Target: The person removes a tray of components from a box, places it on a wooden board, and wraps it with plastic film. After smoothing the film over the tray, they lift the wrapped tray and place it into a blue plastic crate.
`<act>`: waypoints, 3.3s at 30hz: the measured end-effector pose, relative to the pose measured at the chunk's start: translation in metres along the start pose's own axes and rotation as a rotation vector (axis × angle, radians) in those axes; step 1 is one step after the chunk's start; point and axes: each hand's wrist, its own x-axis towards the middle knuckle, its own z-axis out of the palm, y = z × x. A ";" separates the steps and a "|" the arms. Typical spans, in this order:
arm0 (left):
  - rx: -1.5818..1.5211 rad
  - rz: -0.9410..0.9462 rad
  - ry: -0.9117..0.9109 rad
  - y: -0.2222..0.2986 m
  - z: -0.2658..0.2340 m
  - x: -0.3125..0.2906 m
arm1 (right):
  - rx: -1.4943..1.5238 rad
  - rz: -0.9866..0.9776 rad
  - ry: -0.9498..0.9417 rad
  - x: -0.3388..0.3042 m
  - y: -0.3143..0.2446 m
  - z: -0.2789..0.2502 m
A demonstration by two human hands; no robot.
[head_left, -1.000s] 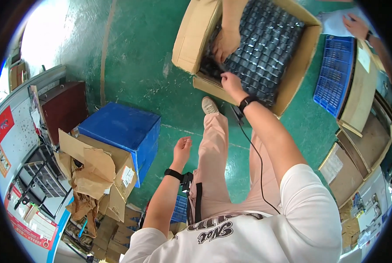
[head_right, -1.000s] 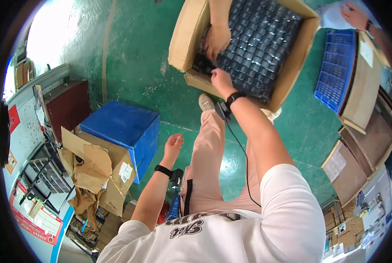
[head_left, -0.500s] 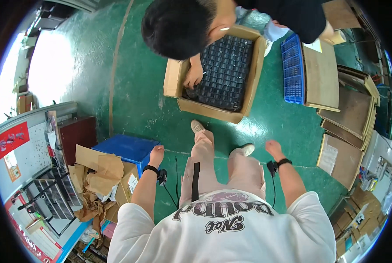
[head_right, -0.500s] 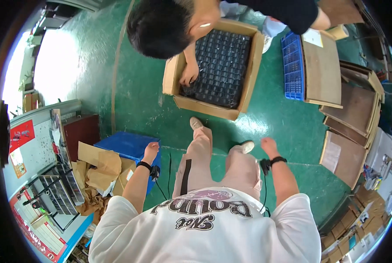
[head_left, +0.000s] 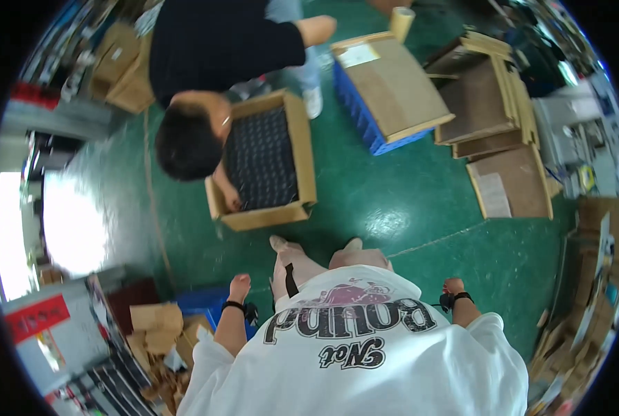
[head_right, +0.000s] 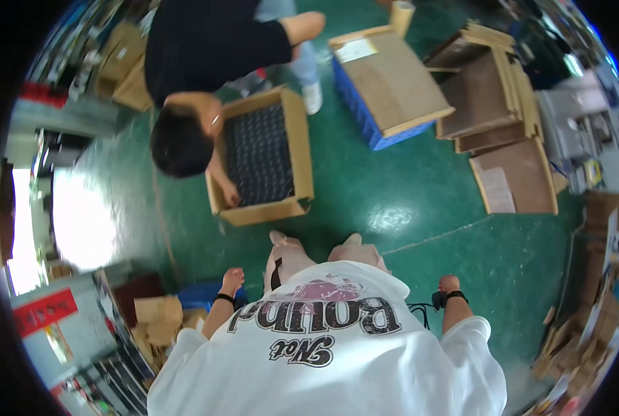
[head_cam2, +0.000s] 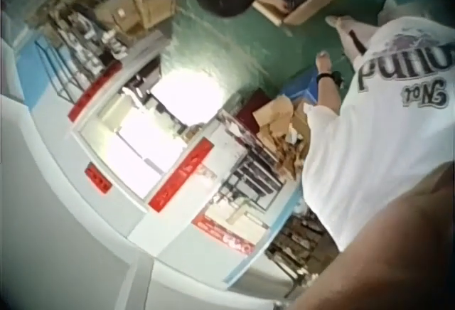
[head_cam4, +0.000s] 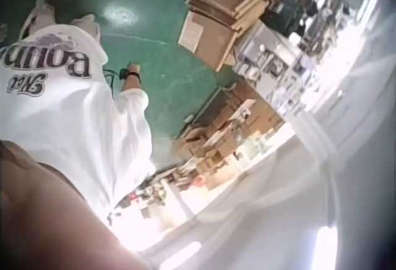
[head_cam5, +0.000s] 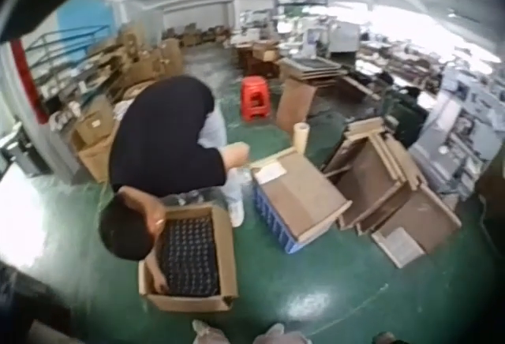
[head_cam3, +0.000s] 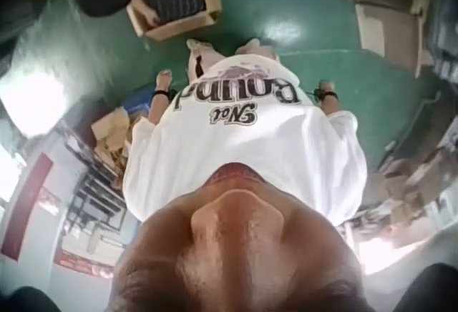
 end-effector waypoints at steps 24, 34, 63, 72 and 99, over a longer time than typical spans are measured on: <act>0.085 0.140 -0.045 0.385 0.024 0.152 | 0.298 0.166 0.119 0.053 -0.225 -0.163; -0.044 -0.175 0.024 0.412 0.085 0.094 | 0.057 -0.028 0.040 0.209 -0.215 -0.311; -0.504 -0.996 0.220 0.438 0.223 -0.168 | 0.995 0.376 -0.129 0.486 -0.428 -0.273; -0.563 -0.654 -0.038 0.304 0.174 -0.066 | 1.818 0.086 -0.082 0.390 -0.468 -0.324; 0.965 0.529 -0.144 0.467 0.204 0.149 | 0.733 -0.031 0.832 -0.150 -0.083 -0.466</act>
